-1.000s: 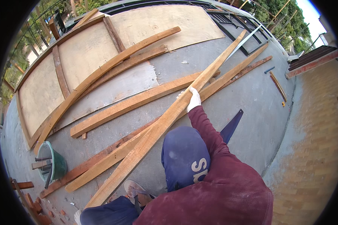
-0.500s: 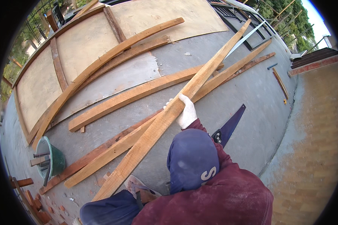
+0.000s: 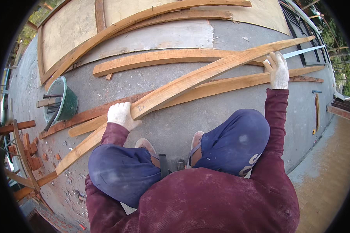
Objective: The person walks onto a rooftop construction area and kneels to cut wooden planks. They use a hand saw to cut the planks into smaller pieces, handling the wood with both hands and placing the cut pieces aside.
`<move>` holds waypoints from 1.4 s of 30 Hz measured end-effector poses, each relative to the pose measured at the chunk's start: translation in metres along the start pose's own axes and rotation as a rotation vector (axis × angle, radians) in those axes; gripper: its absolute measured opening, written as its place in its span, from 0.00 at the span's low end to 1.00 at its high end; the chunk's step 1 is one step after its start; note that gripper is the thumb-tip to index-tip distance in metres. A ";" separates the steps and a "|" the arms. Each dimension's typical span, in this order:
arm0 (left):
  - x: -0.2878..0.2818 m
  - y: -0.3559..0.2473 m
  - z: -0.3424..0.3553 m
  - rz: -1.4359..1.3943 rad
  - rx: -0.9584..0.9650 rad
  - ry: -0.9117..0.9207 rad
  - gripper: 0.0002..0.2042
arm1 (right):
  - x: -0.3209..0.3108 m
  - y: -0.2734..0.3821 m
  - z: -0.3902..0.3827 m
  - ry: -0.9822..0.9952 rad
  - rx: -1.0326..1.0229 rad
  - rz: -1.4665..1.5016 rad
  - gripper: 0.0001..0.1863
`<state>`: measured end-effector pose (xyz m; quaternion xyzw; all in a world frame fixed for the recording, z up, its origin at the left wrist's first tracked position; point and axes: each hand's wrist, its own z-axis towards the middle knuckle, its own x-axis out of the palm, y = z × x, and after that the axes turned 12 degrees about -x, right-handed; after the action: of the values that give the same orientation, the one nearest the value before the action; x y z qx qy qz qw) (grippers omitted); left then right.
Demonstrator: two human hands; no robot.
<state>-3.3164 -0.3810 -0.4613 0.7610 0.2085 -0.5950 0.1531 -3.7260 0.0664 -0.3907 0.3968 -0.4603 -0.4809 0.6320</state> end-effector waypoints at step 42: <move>0.071 0.016 0.052 -0.120 0.073 -0.185 0.47 | 0.060 -0.075 -0.113 1.499 -0.475 -1.477 0.30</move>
<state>-3.3376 -0.4101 -0.5430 0.6941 0.2169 -0.6779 0.1080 -3.6284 -0.0024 -0.4792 0.6370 0.5024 -0.4548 0.3673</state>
